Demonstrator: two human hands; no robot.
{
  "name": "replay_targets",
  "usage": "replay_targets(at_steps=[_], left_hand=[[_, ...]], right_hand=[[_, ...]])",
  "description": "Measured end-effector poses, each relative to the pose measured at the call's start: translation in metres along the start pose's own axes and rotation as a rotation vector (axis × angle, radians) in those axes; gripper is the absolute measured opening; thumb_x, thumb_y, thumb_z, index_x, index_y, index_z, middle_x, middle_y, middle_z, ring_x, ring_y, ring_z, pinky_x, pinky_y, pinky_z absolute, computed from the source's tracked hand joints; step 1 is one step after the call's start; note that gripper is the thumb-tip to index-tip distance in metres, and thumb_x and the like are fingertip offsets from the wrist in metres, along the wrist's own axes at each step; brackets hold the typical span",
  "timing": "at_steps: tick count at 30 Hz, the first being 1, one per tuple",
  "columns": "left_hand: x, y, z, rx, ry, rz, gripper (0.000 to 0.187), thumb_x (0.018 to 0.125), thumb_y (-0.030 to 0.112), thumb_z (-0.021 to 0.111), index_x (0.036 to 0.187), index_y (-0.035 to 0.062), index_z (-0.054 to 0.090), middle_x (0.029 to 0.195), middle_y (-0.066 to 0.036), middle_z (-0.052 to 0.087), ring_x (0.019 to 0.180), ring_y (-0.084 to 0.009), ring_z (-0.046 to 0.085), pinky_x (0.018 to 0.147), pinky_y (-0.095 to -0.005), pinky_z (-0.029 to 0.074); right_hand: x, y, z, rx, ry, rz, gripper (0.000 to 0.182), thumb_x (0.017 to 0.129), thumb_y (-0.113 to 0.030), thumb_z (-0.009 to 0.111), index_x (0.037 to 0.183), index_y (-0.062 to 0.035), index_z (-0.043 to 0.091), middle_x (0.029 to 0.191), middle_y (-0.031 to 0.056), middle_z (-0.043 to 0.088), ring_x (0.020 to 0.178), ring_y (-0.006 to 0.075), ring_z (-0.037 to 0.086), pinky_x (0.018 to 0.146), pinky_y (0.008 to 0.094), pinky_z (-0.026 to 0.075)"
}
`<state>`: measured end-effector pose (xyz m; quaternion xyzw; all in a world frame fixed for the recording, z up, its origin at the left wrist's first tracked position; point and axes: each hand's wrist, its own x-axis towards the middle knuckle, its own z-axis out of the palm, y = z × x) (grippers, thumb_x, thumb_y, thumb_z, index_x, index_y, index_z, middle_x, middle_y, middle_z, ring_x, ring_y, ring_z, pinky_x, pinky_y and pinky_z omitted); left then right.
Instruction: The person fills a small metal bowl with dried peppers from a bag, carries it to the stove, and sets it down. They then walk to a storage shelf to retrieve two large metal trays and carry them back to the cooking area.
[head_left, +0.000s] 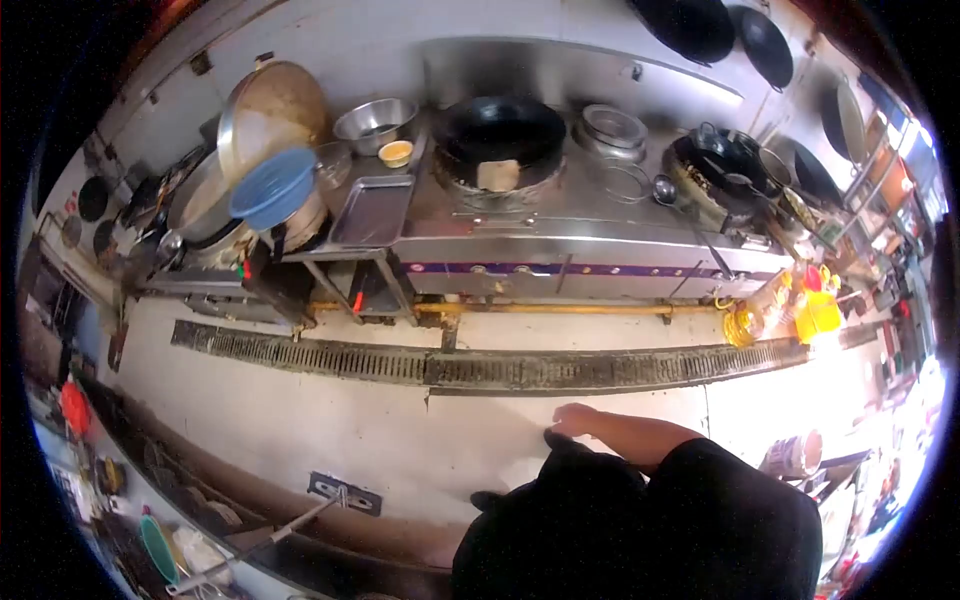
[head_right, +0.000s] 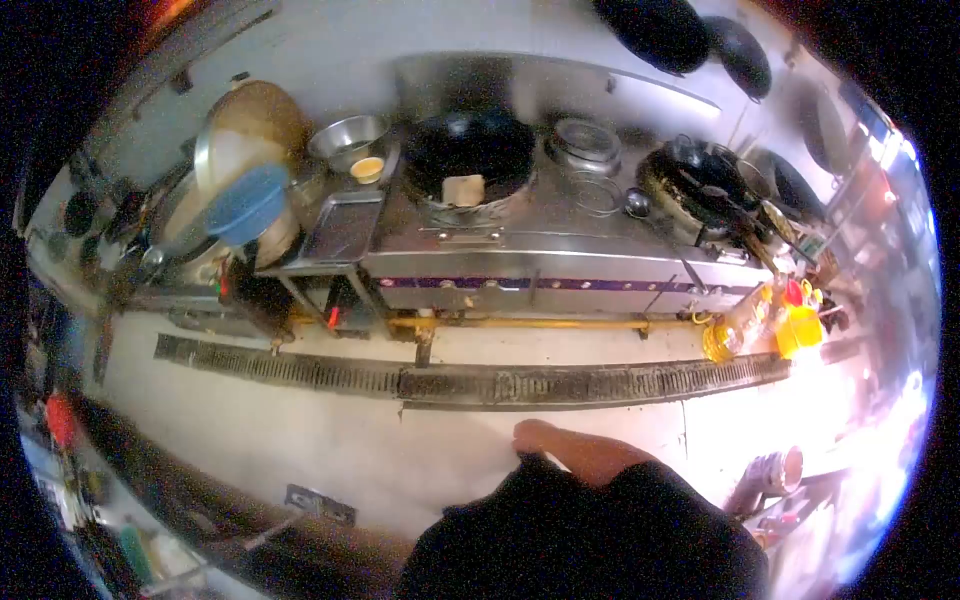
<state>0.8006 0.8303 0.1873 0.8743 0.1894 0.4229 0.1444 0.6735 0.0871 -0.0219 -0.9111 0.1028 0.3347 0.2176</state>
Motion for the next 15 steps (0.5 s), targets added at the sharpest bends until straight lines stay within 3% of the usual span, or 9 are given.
replay_targets(at_steps=[1,2,3,5,7,9,13,15], left_hand=[[-0.008,-0.015,0.032,0.162,-0.086,0.260,0.034,0.081,0.029,0.051,0.110,0.0127,0.057,0.111,-0.013,0.055,0.089,-0.0302,0.053,0.078,-0.0407,0.042],[-0.017,0.033,0.040,0.009,-0.142,0.194,0.032,0.081,0.030,0.052,0.107,0.0114,0.056,0.106,-0.012,0.055,0.087,-0.0289,0.054,0.075,-0.0393,0.044],[-0.030,0.087,0.053,-0.242,-0.237,-0.002,0.031,0.082,0.030,0.053,0.104,0.0101,0.055,0.102,-0.011,0.055,0.084,-0.0276,0.054,0.073,-0.0378,0.045],[-0.062,0.192,0.081,-0.918,-0.391,-0.631,0.029,0.082,0.032,0.054,0.098,0.0076,0.053,0.092,-0.009,0.054,0.078,-0.0249,0.054,0.068,-0.0349,0.047],[-0.104,0.265,0.104,-1.167,-0.461,-0.960,0.030,0.083,0.034,0.055,0.092,0.0050,0.051,0.083,-0.007,0.054,0.073,-0.0223,0.054,0.063,-0.0320,0.050],[-0.148,0.284,0.148,-1.107,-0.683,-1.056,0.033,0.083,0.035,0.054,0.095,0.0052,0.049,0.091,-0.010,0.051,0.079,-0.0262,0.052,0.066,-0.0349,0.049],[-0.253,0.360,0.207,-1.037,-0.956,-0.989,0.036,0.080,0.036,0.056,0.098,0.0055,0.048,0.106,-0.013,0.044,0.093,-0.0303,0.046,0.070,-0.0430,0.047],[-0.289,0.393,0.222,-0.866,-1.108,-0.953,0.037,0.078,0.034,0.057,0.100,0.0054,0.048,0.106,-0.012,0.045,0.094,-0.0300,0.046,0.070,-0.0443,0.046]], right_hand=[[-0.006,0.014,-0.001,-0.046,-0.050,0.011,0.041,0.079,-0.041,0.048,0.099,-0.0067,0.059,0.097,0.0154,0.059,0.095,0.0322,0.054,0.082,0.0403,0.042],[-0.012,0.033,0.000,-0.092,-0.102,0.022,0.041,0.080,-0.040,0.046,0.098,-0.0063,0.059,0.097,0.0155,0.059,0.095,0.0326,0.054,0.083,0.0410,0.042],[-0.020,0.055,0.002,-0.078,-0.094,0.032,0.041,0.080,-0.040,0.046,0.098,-0.0063,0.059,0.097,0.0155,0.059,0.095,0.0326,0.054,0.083,0.0410,0.042],[-0.031,0.100,0.016,0.019,0.080,0.058,0.040,0.082,-0.039,0.043,0.097,-0.0063,0.060,0.097,0.0155,0.059,0.095,0.0335,0.053,0.083,0.0429,0.041],[-0.044,0.144,0.013,0.018,0.058,0.097,0.041,0.081,-0.041,0.047,0.098,-0.0068,0.060,0.100,0.0157,0.058,0.097,0.0335,0.053,0.085,0.0424,0.040],[-0.067,0.184,0.009,0.234,0.152,0.241,0.042,0.078,-0.042,0.051,0.100,-0.0076,0.060,0.103,0.0168,0.057,0.098,0.0332,0.052,0.087,0.0414,0.040],[-0.102,0.262,-0.001,0.557,0.396,0.470,0.040,0.074,-0.041,0.057,0.095,-0.0082,0.062,0.093,0.0184,0.061,0.093,0.0325,0.056,0.083,0.0384,0.043],[-0.120,0.287,-0.013,0.531,0.415,0.502,0.039,0.073,-0.041,0.058,0.093,-0.0075,0.063,0.089,0.0180,0.062,0.089,0.0329,0.057,0.079,0.0374,0.045]])
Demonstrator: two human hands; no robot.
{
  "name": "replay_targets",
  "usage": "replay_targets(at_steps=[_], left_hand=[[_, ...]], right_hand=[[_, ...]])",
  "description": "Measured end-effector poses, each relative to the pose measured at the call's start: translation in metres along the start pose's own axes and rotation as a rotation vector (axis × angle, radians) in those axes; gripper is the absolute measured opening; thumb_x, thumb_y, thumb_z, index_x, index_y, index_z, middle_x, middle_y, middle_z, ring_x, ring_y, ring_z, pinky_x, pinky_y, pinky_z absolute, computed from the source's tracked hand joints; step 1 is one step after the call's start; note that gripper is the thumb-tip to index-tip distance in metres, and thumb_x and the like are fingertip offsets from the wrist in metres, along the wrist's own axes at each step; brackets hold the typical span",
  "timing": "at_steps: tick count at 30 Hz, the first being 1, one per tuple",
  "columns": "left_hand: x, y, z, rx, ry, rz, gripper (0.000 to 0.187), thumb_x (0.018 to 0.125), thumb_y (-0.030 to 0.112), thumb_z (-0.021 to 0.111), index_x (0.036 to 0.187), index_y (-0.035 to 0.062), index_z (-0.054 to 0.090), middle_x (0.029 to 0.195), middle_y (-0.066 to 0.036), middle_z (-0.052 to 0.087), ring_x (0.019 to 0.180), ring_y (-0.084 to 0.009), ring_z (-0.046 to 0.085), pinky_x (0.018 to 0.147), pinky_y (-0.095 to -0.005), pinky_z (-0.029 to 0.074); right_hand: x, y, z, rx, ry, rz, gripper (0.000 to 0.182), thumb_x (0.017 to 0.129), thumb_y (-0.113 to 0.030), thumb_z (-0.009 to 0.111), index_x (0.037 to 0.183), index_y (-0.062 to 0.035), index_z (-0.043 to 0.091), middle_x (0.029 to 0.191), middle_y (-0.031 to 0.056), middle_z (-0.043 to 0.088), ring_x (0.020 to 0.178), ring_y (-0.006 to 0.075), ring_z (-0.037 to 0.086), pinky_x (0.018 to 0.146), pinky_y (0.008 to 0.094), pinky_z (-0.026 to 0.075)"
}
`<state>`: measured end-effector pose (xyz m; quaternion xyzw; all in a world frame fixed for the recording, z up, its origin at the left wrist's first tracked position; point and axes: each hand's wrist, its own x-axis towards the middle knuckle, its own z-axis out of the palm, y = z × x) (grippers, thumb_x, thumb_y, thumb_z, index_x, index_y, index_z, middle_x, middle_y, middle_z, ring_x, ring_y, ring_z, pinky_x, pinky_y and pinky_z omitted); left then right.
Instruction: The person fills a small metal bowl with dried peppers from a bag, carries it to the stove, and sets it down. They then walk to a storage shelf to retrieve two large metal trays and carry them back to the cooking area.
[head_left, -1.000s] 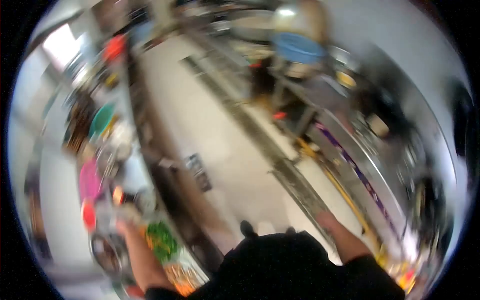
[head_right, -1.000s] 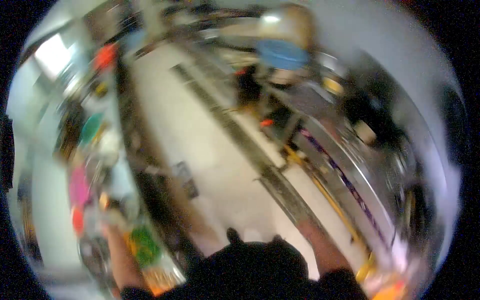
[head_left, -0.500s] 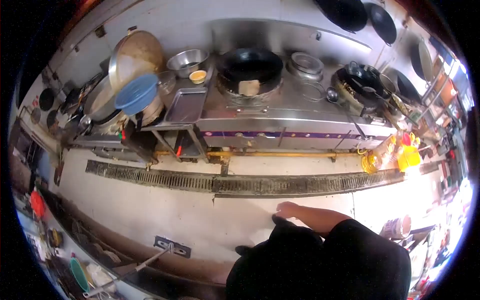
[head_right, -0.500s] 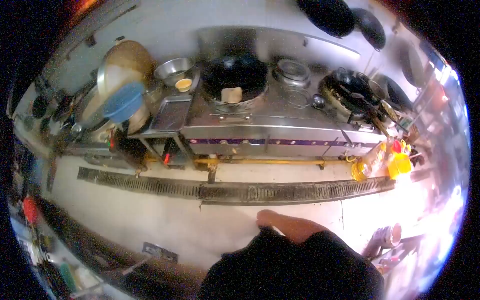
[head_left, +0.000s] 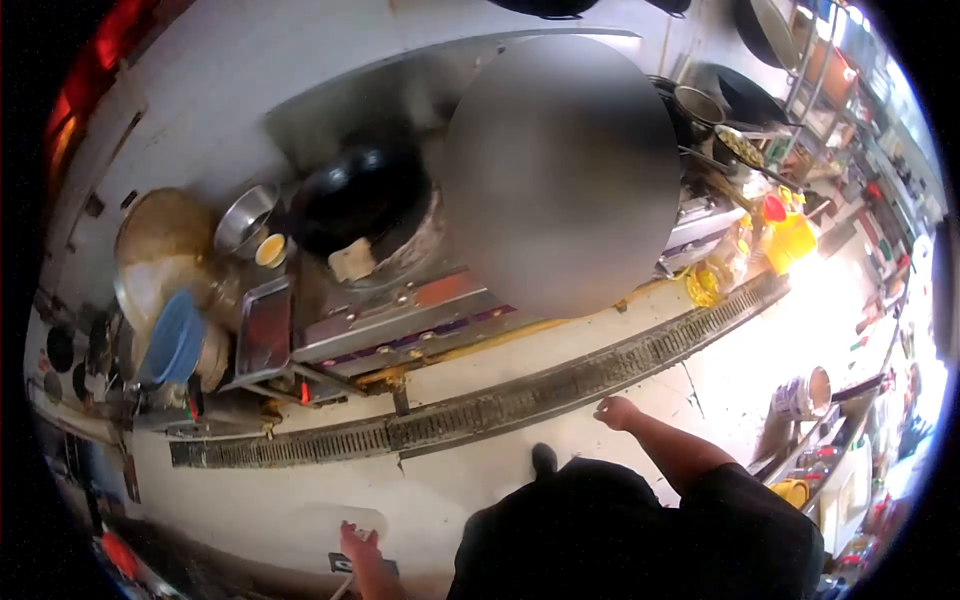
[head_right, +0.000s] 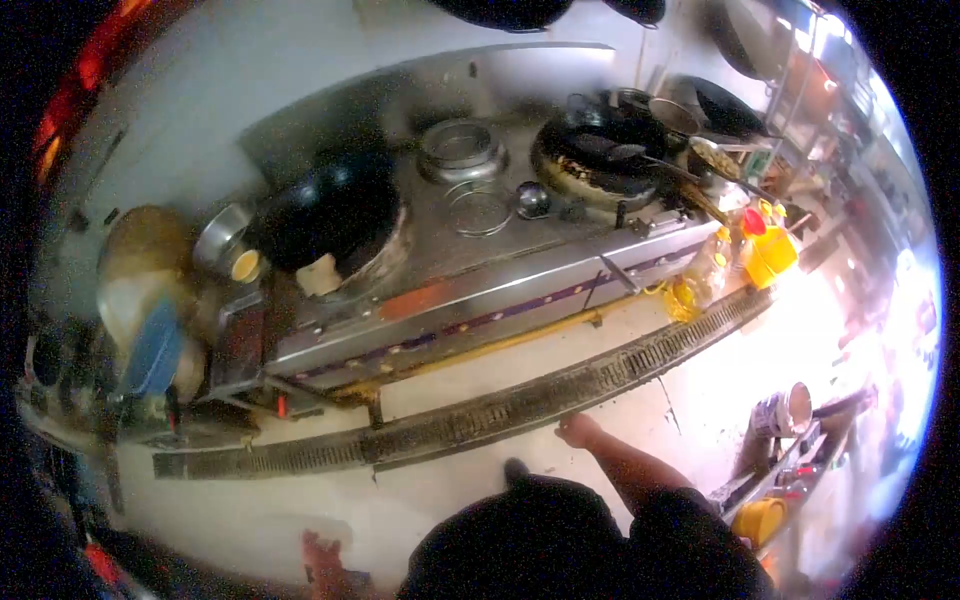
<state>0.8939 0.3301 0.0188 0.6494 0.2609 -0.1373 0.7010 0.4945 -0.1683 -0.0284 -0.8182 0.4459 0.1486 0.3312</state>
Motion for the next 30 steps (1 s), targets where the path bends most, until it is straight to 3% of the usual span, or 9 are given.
replay_targets(at_steps=[6,8,13,17,22,25,28,29,30], left_hand=[[0.036,-0.062,0.074,0.210,0.028,-0.336,0.038,0.069,0.020,0.063,0.101,0.0061,0.050,0.100,-0.010,0.048,0.088,-0.0296,0.050,0.058,-0.0446,0.045],[0.071,-0.092,0.064,0.855,-0.392,0.048,0.036,0.068,0.017,0.064,0.100,0.0052,0.053,0.097,-0.011,0.051,0.085,-0.0295,0.051,0.053,-0.0419,0.045],[0.077,-0.076,0.154,0.763,-0.350,-0.172,0.031,0.067,0.016,0.065,0.095,0.0036,0.055,0.088,-0.010,0.052,0.074,-0.0254,0.052,0.048,-0.0373,0.043],[0.077,-0.050,0.237,0.745,-0.340,-0.288,0.023,0.068,0.015,0.065,0.084,0.0010,0.058,0.072,-0.007,0.051,0.052,-0.0214,0.049,0.038,-0.0320,0.038],[0.082,-0.018,0.295,0.858,-0.463,-0.150,0.018,0.068,0.012,0.064,0.081,0.0011,0.058,0.066,-0.005,0.049,0.048,-0.0144,0.042,0.038,-0.0272,0.032],[0.059,0.013,0.327,0.450,-0.347,-0.319,0.016,0.066,0.010,0.065,0.078,0.0027,0.058,0.062,-0.003,0.047,0.044,-0.0120,0.041,0.036,-0.0267,0.033],[0.059,-0.010,0.328,0.490,-0.162,-0.266,0.017,0.065,0.010,0.066,0.079,0.0032,0.058,0.060,-0.003,0.047,0.042,-0.0123,0.041,0.036,-0.0260,0.034],[0.054,-0.013,0.329,0.499,-0.116,-0.300,0.017,0.066,0.011,0.065,0.078,0.0031,0.058,0.062,-0.005,0.050,0.041,-0.0130,0.040,0.035,-0.0255,0.034],[0.047,-0.020,0.329,0.492,-0.114,-0.300,0.017,0.066,0.011,0.065,0.078,0.0031,0.058,0.062,-0.005,0.050,0.041,-0.0130,0.040,0.035,-0.0255,0.034]], right_hand=[[0.028,0.008,-0.079,0.103,0.132,0.100,0.029,0.075,-0.035,0.056,0.087,-0.0087,0.061,0.089,0.0166,0.060,0.083,0.0347,0.057,0.072,0.0417,0.046],[0.050,0.008,-0.096,0.142,0.251,0.049,0.027,0.076,-0.033,0.055,0.089,-0.0102,0.062,0.085,0.0158,0.061,0.081,0.0349,0.057,0.071,0.0410,0.046],[0.105,0.004,-0.132,0.276,0.362,0.149,0.032,0.071,-0.027,0.062,0.091,-0.0029,0.059,0.084,0.0223,0.059,0.082,0.0345,0.057,0.073,0.0417,0.045],[0.135,0.020,-0.167,0.017,0.637,0.260,0.047,0.068,-0.021,0.065,0.109,-0.0023,0.050,0.108,0.0213,0.050,0.103,0.0364,0.046,0.089,0.0416,0.038],[0.164,0.033,-0.255,-0.095,0.832,0.431,0.051,0.062,-0.013,0.067,0.108,-0.0028,0.047,0.116,0.0195,0.045,0.108,0.0366,0.042,0.092,0.0423,0.036],[0.196,0.061,-0.282,-0.193,0.701,0.624,0.064,0.065,-0.021,0.064,0.122,-0.0051,0.039,0.123,0.0191,0.041,0.113,0.0351,0.041,0.094,0.0406,0.036],[0.236,0.106,-0.296,-0.097,0.305,0.715,0.067,0.068,-0.025,0.061,0.126,-0.0036,0.035,0.122,0.0221,0.042,0.108,0.0370,0.046,0.089,0.0416,0.041],[0.246,0.154,-0.274,-0.324,0.246,0.323,0.060,0.071,-0.026,0.056,0.123,-0.0018,0.037,0.115,0.0249,0.047,0.103,0.0375,0.050,0.085,0.0431,0.043],[0.273,0.205,-0.247,-0.351,0.315,0.239,0.050,0.076,-0.027,0.054,0.119,-0.0066,0.039,0.098,0.0202,0.057,0.093,0.0395,0.054,0.078,0.0459,0.045]])
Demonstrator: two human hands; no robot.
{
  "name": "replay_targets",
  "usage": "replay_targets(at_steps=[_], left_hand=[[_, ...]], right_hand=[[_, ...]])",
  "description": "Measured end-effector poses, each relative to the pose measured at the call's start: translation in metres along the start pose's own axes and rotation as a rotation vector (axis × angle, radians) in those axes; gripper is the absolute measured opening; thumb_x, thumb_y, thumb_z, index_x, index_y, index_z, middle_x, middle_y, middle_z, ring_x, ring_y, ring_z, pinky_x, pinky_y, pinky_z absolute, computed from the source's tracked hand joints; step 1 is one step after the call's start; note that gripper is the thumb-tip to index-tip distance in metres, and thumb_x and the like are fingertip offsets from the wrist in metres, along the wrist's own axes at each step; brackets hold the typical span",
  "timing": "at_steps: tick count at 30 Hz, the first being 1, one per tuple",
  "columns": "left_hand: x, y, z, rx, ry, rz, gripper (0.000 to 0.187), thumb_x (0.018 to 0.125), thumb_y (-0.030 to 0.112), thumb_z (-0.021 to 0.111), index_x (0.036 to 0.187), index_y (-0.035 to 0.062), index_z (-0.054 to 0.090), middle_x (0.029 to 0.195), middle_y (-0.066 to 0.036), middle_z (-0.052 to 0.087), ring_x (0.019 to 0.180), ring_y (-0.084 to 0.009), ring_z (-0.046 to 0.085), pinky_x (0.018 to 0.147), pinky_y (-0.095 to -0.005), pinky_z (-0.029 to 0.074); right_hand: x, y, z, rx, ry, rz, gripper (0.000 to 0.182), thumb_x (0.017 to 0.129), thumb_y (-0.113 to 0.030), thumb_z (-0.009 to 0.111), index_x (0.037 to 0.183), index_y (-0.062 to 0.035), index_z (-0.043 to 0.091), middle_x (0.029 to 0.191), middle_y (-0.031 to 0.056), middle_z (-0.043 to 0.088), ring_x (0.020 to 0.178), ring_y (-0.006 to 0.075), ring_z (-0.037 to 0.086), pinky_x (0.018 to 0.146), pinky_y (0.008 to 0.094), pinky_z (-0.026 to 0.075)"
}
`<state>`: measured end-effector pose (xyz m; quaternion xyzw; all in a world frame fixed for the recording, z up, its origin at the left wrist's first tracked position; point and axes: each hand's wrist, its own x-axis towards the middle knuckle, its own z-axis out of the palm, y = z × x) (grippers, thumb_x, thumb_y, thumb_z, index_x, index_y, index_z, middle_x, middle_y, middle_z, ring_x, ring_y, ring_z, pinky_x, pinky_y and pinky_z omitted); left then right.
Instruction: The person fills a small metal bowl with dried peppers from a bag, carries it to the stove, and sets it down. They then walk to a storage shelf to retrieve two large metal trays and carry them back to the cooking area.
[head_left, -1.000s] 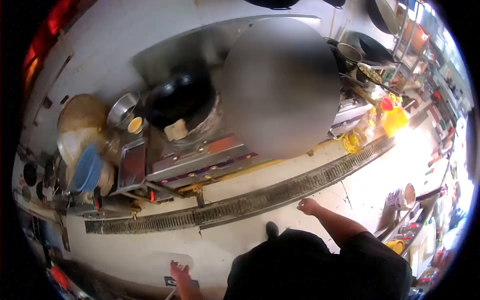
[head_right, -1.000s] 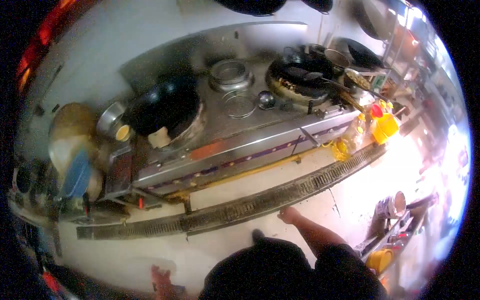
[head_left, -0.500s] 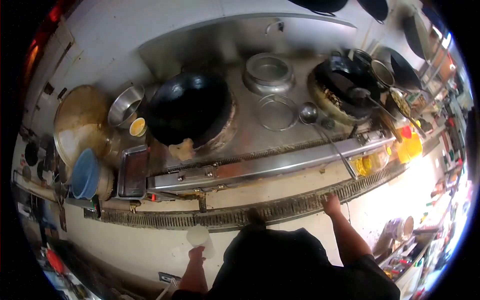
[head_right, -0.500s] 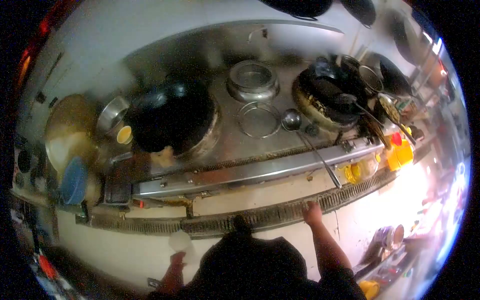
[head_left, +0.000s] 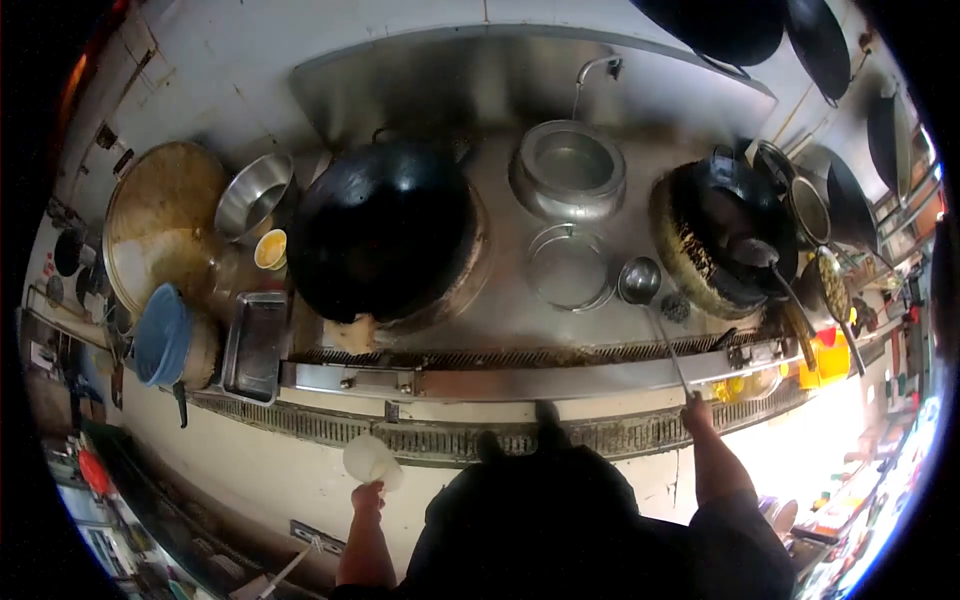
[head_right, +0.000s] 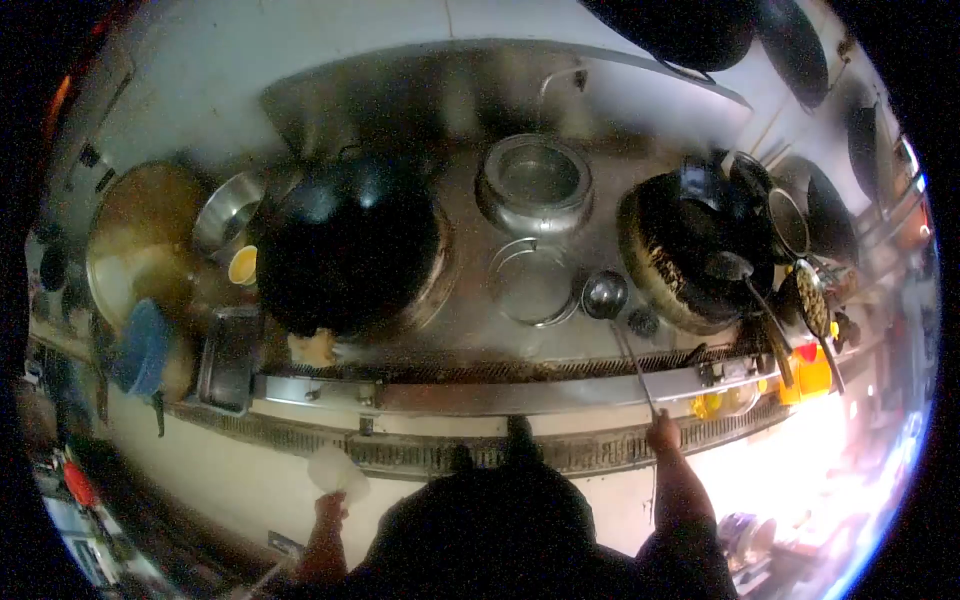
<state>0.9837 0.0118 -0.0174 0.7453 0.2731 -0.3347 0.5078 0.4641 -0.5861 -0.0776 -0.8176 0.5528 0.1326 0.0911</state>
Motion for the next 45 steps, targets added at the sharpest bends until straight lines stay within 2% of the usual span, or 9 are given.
replay_targets(at_steps=[2,6,8,17,20,25,32,39,45], left_hand=[[-0.003,-0.016,0.003,0.108,0.122,-0.060,0.016,0.067,0.013,0.065,0.077,0.0025,0.057,0.066,-0.007,0.053,0.040,-0.0156,0.041,0.035,-0.0279,0.035],[-0.006,-0.054,-0.001,0.233,0.142,-0.005,0.019,0.068,0.014,0.064,0.078,0.0014,0.055,0.069,-0.009,0.052,0.040,-0.0206,0.042,0.035,-0.0320,0.036],[0.002,-0.067,0.004,0.345,0.044,0.076,0.020,0.067,0.015,0.064,0.079,0.0010,0.055,0.069,-0.008,0.052,0.041,-0.0219,0.042,0.035,-0.0333,0.036],[-0.012,-0.084,0.043,0.150,0.070,0.193,0.019,0.069,0.011,0.060,0.083,-0.0011,0.054,0.071,-0.008,0.052,0.042,-0.0176,0.041,0.033,-0.0278,0.031],[-0.049,-0.078,0.053,-0.093,0.169,-0.100,0.034,0.060,0.033,0.066,0.082,0.0076,0.059,0.081,-0.013,0.060,0.075,-0.0281,0.058,0.065,-0.0355,0.047],[-0.052,-0.110,0.040,-0.032,0.118,0.168,0.013,0.070,0.008,0.061,0.075,-0.0004,0.053,0.060,-0.009,0.049,0.037,-0.0160,0.040,0.030,-0.0261,0.027],[-0.104,-0.095,0.032,-0.037,0.313,-0.409,0.017,0.071,0.011,0.063,0.083,0.0006,0.055,0.070,-0.010,0.053,0.049,-0.0196,0.047,0.036,-0.0310,0.034],[-0.035,-0.130,-0.025,-0.037,0.142,-0.346,0.023,0.071,0.012,0.064,0.089,-0.0005,0.057,0.088,-0.012,0.054,0.077,-0.0252,0.050,0.045,-0.0384,0.039],[0.017,-0.055,-0.024,0.146,0.015,-0.119,0.016,0.070,0.010,0.062,0.082,0.0006,0.056,0.068,-0.008,0.052,0.048,-0.0200,0.045,0.037,-0.0302,0.034]], right_hand=[[-0.027,-0.080,-0.104,0.217,-0.168,0.344,0.044,0.075,-0.026,0.056,0.112,-0.0067,0.043,0.090,0.0172,0.059,0.095,0.0373,0.054,0.078,0.0451,0.045],[-0.003,-0.072,-0.081,-0.053,0.030,-0.290,0.006,0.079,-0.006,0.046,0.083,-0.0046,0.051,0.075,0.0071,0.058,0.058,0.0215,0.054,0.049,0.0306,0.044],[0.026,-0.089,-0.096,0.970,-0.101,0.098,0.005,0.077,-0.007,0.050,0.081,-0.0047,0.051,0.064,0.0034,0.052,0.052,0.0166,0.049,0.044,0.0295,0.040],[0.158,-0.269,-0.319,1.262,-0.152,-0.183,0.009,0.074,-0.008,0.053,0.072,0.0001,0.050,0.052,0.0054,0.046,0.039,0.0149,0.043,0.034,0.0293,0.032],[0.213,-0.322,-0.370,1.221,-0.090,-0.275,0.009,0.072,-0.007,0.053,0.068,0.0003,0.049,0.052,0.0057,0.045,0.039,0.0159,0.043,0.033,0.0310,0.033],[0.267,-0.380,-0.418,1.182,-0.077,-0.264,0.009,0.071,-0.007,0.057,0.069,0.0008,0.052,0.050,0.0061,0.047,0.037,0.0164,0.043,0.034,0.0325,0.035],[0.142,-0.345,-0.279,1.207,-0.083,-0.219,0.009,0.076,-0.010,0.058,0.075,-0.0024,0.052,0.054,0.0019,0.047,0.044,0.0116,0.043,0.037,0.0279,0.035],[-0.007,-0.243,-0.090,0.733,0.080,-0.072,0.021,0.068,-0.013,0.058,0.084,-0.0007,0.054,0.065,0.0145,0.056,0.055,0.0235,0.053,0.052,0.0368,0.042],[-0.056,-0.276,-0.105,0.441,0.026,0.073,0.027,0.072,-0.019,0.054,0.094,-0.0032,0.054,0.086,0.0217,0.059,0.083,0.0384,0.057,0.073,0.0439,0.045]])
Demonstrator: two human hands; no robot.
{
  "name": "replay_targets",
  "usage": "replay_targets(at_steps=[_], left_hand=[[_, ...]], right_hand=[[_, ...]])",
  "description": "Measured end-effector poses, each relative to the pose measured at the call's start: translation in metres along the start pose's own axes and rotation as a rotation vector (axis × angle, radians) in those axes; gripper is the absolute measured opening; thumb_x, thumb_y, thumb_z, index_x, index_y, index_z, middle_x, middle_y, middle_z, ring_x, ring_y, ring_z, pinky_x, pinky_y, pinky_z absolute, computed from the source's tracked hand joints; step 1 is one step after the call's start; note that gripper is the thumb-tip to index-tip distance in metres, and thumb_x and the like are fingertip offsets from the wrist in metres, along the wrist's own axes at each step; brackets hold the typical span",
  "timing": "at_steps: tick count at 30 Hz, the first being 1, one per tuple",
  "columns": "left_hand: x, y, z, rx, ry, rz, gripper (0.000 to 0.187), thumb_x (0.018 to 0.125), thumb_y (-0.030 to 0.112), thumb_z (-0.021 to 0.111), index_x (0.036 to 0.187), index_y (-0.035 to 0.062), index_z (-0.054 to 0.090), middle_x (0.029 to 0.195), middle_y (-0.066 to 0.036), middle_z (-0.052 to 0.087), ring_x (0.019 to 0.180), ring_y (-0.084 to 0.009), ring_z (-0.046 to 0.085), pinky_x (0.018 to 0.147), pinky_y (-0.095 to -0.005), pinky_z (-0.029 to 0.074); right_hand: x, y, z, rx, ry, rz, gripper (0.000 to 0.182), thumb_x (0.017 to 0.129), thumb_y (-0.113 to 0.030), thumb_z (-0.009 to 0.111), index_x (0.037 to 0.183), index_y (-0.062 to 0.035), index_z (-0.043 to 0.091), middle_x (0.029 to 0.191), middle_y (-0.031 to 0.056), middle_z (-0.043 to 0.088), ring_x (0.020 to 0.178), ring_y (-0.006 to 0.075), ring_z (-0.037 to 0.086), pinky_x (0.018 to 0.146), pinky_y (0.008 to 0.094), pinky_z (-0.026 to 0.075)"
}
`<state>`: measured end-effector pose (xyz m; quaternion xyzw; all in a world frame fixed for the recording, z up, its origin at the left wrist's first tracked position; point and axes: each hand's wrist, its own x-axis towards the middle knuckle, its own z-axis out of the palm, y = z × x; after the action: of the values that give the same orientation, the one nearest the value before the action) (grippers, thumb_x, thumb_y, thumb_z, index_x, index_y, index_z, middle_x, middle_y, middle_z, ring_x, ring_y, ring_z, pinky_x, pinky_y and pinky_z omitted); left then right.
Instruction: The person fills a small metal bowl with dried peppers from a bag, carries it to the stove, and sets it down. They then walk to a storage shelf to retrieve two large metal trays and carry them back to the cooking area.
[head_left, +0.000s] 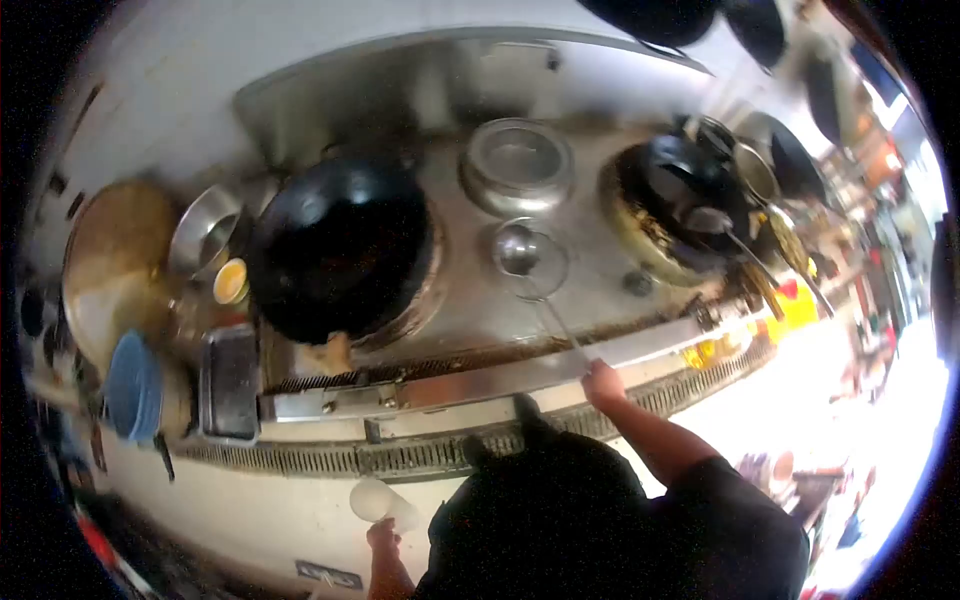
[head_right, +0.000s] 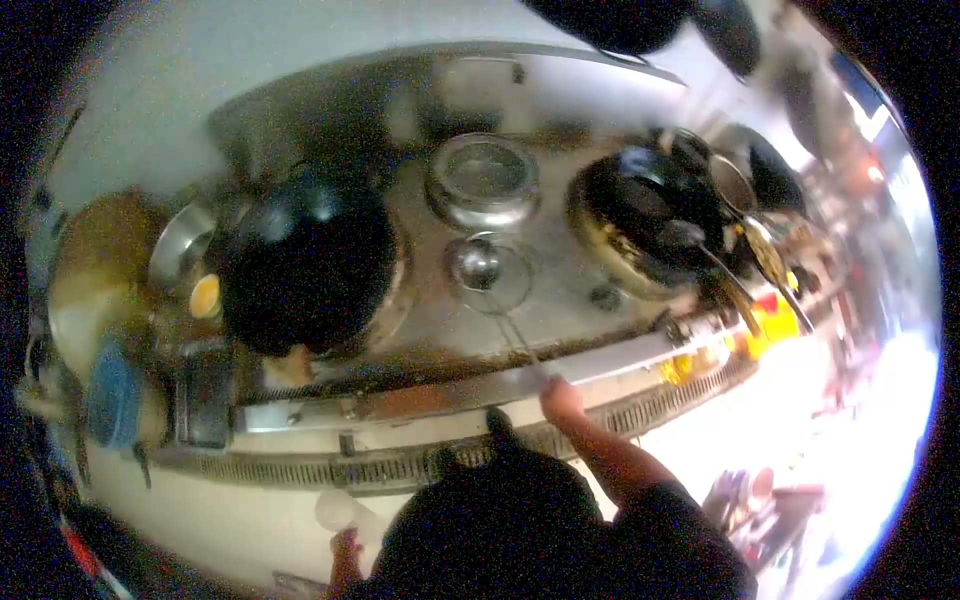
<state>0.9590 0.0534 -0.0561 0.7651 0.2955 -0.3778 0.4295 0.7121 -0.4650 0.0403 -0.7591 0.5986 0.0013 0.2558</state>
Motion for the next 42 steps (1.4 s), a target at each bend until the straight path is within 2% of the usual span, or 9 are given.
replay_targets(at_steps=[6,8,14,17,25,29,32,37,42], left_hand=[[0.020,0.033,-0.001,0.170,-0.004,0.183,0.009,0.070,0.011,0.060,0.065,0.0056,0.056,0.053,-0.004,0.050,0.043,-0.0199,0.046,0.037,-0.0312,0.034],[0.074,0.005,-0.014,1.275,0.090,1.217,0.014,0.071,0.013,0.056,0.058,0.0097,0.057,0.058,-0.008,0.056,0.052,-0.0243,0.054,0.045,-0.0359,0.040],[0.022,0.012,0.046,1.338,-0.067,1.725,0.016,0.072,0.016,0.054,0.058,0.0117,0.059,0.061,-0.010,0.057,0.062,-0.0266,0.058,0.053,-0.0398,0.044],[0.052,-0.008,0.108,1.019,-0.494,1.257,0.027,0.069,0.031,0.063,0.064,0.0053,0.057,0.065,-0.015,0.057,0.066,-0.0337,0.056,0.059,-0.0402,0.046],[-0.255,-0.025,0.336,1.656,-0.842,1.365,0.033,0.068,0.034,0.065,0.073,0.0027,0.056,0.075,-0.018,0.059,0.071,-0.0351,0.057,0.066,-0.0406,0.045],[-0.327,-0.133,0.430,1.603,-1.168,1.384,0.031,0.067,0.030,0.067,0.075,0.0020,0.056,0.074,-0.016,0.059,0.071,-0.0324,0.058,0.065,-0.0389,0.045],[-0.455,-0.205,0.465,1.713,-1.345,1.400,0.032,0.069,0.027,0.067,0.088,0.0023,0.059,0.088,-0.017,0.060,0.081,-0.0298,0.058,0.071,-0.0369,0.045],[-0.540,-0.320,0.513,1.418,-1.929,1.340,0.039,0.069,0.017,0.066,0.104,0.0024,0.056,0.113,-0.017,0.053,0.101,-0.0274,0.053,0.083,-0.0350,0.044],[-0.602,-0.375,0.562,1.523,-2.102,1.743,0.042,0.069,0.017,0.066,0.108,0.0054,0.053,0.118,-0.016,0.049,0.108,-0.0281,0.049,0.087,-0.0350,0.042]], right_hand=[[0.016,-0.024,0.020,0.041,-0.078,0.001,0.028,0.076,-0.017,0.048,0.102,-0.0049,0.051,0.098,0.0193,0.057,0.091,0.0360,0.055,0.077,0.0445,0.045],[0.035,-0.003,0.046,-0.168,-0.103,-0.196,0.035,0.075,-0.016,0.051,0.109,-0.0072,0.050,0.102,0.0173,0.055,0.091,0.0361,0.055,0.076,0.0439,0.046],[-0.056,-0.009,-0.007,0.082,0.250,-0.044,0.045,0.071,-0.017,0.058,0.114,-0.0088,0.049,0.109,0.0146,0.049,0.096,0.0347,0.050,0.081,0.0425,0.043],[-0.108,0.026,-0.017,0.164,0.341,-0.189,0.045,0.071,-0.019,0.058,0.114,-0.0078,0.048,0.107,0.0155,0.050,0.100,0.0339,0.048,0.084,0.0418,0.041],[-0.235,0.211,-0.064,0.474,-0.178,0.205,0.040,0.083,-0.034,0.051,0.110,-0.0039,0.048,0.093,0.0209,0.058,0.087,0.0379,0.054,0.078,0.0426,0.045],[-0.308,0.341,-0.057,0.516,0.059,0.218,0.039,0.086,-0.033,0.044,0.110,-0.0024,0.048,0.084,0.0204,0.061,0.077,0.0344,0.059,0.072,0.0405,0.047],[-0.384,0.408,-0.119,1.123,0.161,0.646,0.036,0.084,-0.021,0.042,0.113,0.0004,0.046,0.072,0.0161,0.062,0.056,0.0237,0.060,0.057,0.0352,0.050],[-0.498,0.511,-0.134,0.824,0.643,0.808,0.026,0.078,-0.013,0.046,0.099,-0.0001,0.054,0.070,0.0158,0.061,0.057,0.0226,0.060,0.051,0.0326,0.049],[-0.639,0.544,-0.177,1.348,1.096,1.223,0.029,0.080,-0.007,0.041,0.106,-0.0017,0.054,0.065,0.0086,0.057,0.048,0.0153,0.054,0.044,0.0271,0.046]])
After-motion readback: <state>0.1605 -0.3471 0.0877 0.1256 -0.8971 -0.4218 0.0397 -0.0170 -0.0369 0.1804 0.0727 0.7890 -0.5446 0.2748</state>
